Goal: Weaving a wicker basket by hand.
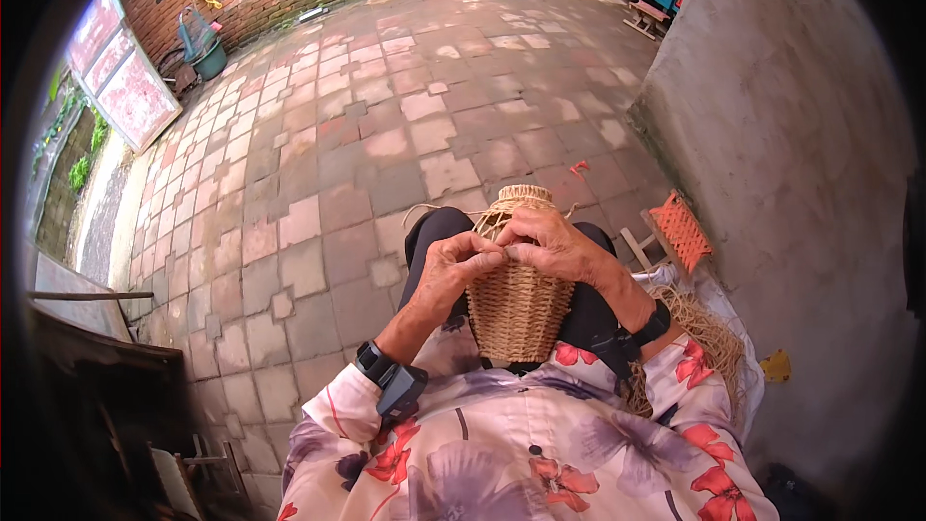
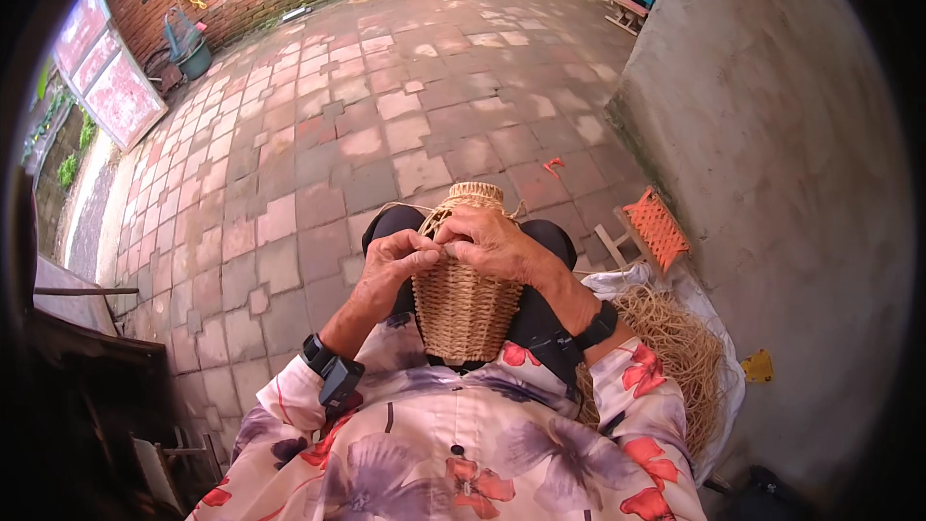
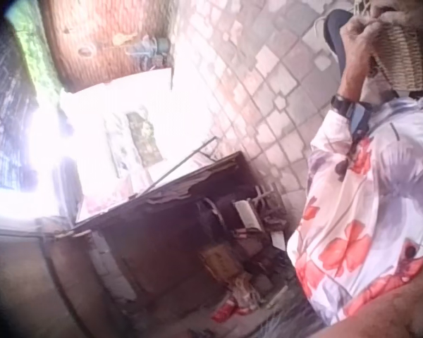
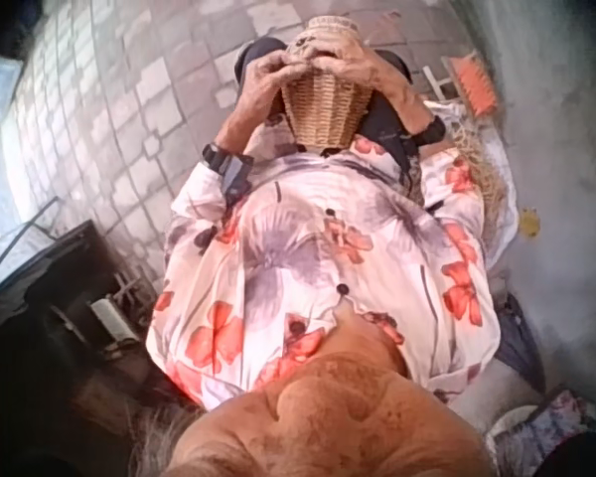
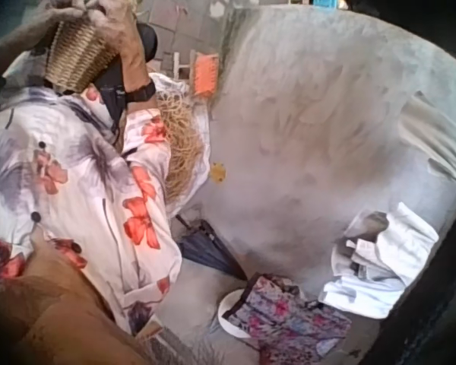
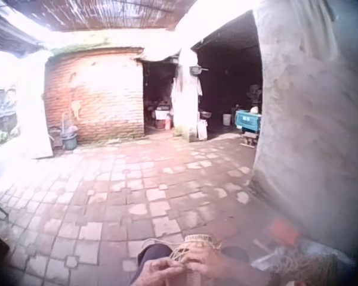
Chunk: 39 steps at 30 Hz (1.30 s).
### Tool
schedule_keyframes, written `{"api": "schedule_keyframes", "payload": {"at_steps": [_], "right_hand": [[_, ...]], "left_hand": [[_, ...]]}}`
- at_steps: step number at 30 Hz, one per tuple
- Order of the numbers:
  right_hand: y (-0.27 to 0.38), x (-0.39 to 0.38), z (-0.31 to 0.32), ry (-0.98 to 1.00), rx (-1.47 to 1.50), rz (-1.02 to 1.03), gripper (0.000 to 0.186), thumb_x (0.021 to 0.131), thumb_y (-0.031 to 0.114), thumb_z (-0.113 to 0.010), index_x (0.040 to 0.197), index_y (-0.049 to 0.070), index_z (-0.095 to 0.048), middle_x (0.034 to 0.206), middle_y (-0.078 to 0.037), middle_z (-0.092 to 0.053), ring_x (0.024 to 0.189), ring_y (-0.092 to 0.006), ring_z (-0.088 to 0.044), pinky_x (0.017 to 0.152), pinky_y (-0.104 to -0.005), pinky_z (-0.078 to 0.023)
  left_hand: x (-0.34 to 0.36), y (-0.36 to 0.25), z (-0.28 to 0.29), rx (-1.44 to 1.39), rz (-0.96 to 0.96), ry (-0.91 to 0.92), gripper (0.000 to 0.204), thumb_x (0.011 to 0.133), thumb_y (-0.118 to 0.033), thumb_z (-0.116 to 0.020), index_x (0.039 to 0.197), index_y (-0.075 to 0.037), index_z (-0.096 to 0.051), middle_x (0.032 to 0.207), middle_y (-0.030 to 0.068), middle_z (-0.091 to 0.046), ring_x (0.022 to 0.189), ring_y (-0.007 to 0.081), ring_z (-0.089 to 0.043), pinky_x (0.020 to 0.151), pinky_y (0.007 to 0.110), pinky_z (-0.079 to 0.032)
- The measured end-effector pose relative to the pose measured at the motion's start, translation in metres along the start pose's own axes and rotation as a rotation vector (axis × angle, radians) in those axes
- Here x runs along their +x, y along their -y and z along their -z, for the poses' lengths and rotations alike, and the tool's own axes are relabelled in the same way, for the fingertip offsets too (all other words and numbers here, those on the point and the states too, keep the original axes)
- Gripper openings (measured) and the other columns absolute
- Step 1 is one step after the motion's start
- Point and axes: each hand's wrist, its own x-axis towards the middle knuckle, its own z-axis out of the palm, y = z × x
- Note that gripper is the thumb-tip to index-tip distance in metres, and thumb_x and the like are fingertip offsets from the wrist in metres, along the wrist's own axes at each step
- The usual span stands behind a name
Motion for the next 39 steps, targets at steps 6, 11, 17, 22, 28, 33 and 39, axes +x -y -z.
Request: {"api": "schedule_keyframes", "payload": {"at_steps": [6,11,17,22,28,33,39], "right_hand": [[-0.01,-0.006,0.0,-0.072,0.355,-0.122,0.017,0.092,0.006,-0.056,0.106,0.001,-0.062,0.094,0.0,-0.061,0.083,-0.0065,-0.056,0.07,-0.0233,-0.05],[-0.006,-0.002,-0.011,-0.246,-0.164,0.169,0.015,0.083,0.007,-0.064,0.099,0.007,-0.065,0.089,-0.003,-0.06,0.091,-0.0212,-0.058,0.083,-0.0361,-0.044],[0.015,-0.005,-0.02,-0.223,-0.52,0.117,0.012,0.077,0.017,-0.069,0.088,0.014,-0.068,0.089,-0.003,-0.057,0.099,-0.0222,-0.054,0.086,-0.0419,-0.036],[0.022,-0.002,-0.021,-0.318,-0.466,0.074,0.008,0.074,0.013,-0.07,0.08,0.012,-0.064,0.086,-0.005,-0.057,0.095,-0.0241,-0.055,0.083,-0.0407,-0.038],[0.029,-0.018,-0.054,-0.484,-0.385,0.031,0.015,0.071,0.011,-0.069,0.071,0.008,-0.055,0.077,-0.007,-0.052,0.078,-0.0247,-0.053,0.07,-0.0402,-0.039],[0.027,-0.027,-0.055,-0.551,-0.395,0.121,0.011,0.072,0.006,-0.065,0.079,0.008,-0.057,0.077,-0.008,-0.052,0.079,-0.0268,-0.054,0.071,-0.0409,-0.042],[-0.006,-0.081,-0.025,-0.694,-0.163,-0.171,0.017,0.076,-0.004,-0.056,0.088,0.005,-0.062,0.081,-0.011,-0.056,0.077,-0.0311,-0.06,0.069,-0.0392,-0.048]], "left_hand": [[-0.002,0.013,0.017,-0.116,0.008,0.016,0.009,0.087,-0.011,-0.068,0.089,-0.004,-0.063,0.083,-0.0011,-0.063,0.074,0.0065,-0.055,0.069,0.021,-0.045],[-0.001,0.009,0.017,-0.094,-0.006,0.042,0.01,0.085,-0.01,-0.069,0.09,-0.003,-0.065,0.084,0.001,-0.063,0.074,0.0088,-0.056,0.069,0.023,-0.046],[0.002,0.004,0.02,-0.034,-0.009,0.079,0.011,0.086,-0.011,-0.07,0.092,-0.001,-0.066,0.083,0.0009,-0.064,0.072,0.0086,-0.057,0.067,0.023,-0.048],[0.004,-0.007,0.021,0.115,-0.039,0.134,0.012,0.091,-0.013,-0.065,0.09,-0.003,-0.059,0.08,-0.0006,-0.061,0.068,0.0059,-0.057,0.061,0.022,-0.048],[0.01,-0.008,0.022,0.116,-0.039,0.193,0.014,0.093,-0.014,-0.062,0.091,-0.002,-0.054,0.086,0.0052,-0.064,0.07,0.0101,-0.061,0.065,0.024,-0.051],[0.005,-0.013,0.019,0.141,0.034,0.089,0.008,0.083,-0.002,-0.063,0.082,-0.002,-0.056,0.084,0.0057,-0.064,0.075,0.0114,-0.062,0.071,0.025,-0.052],[0.005,-0.018,0.013,0.135,0.02,0.06,0.009,0.082,0.001,-0.065,0.084,-0.003,-0.058,0.081,0.002,-0.062,0.075,0.0086,-0.058,0.07,0.025,-0.049]]}}
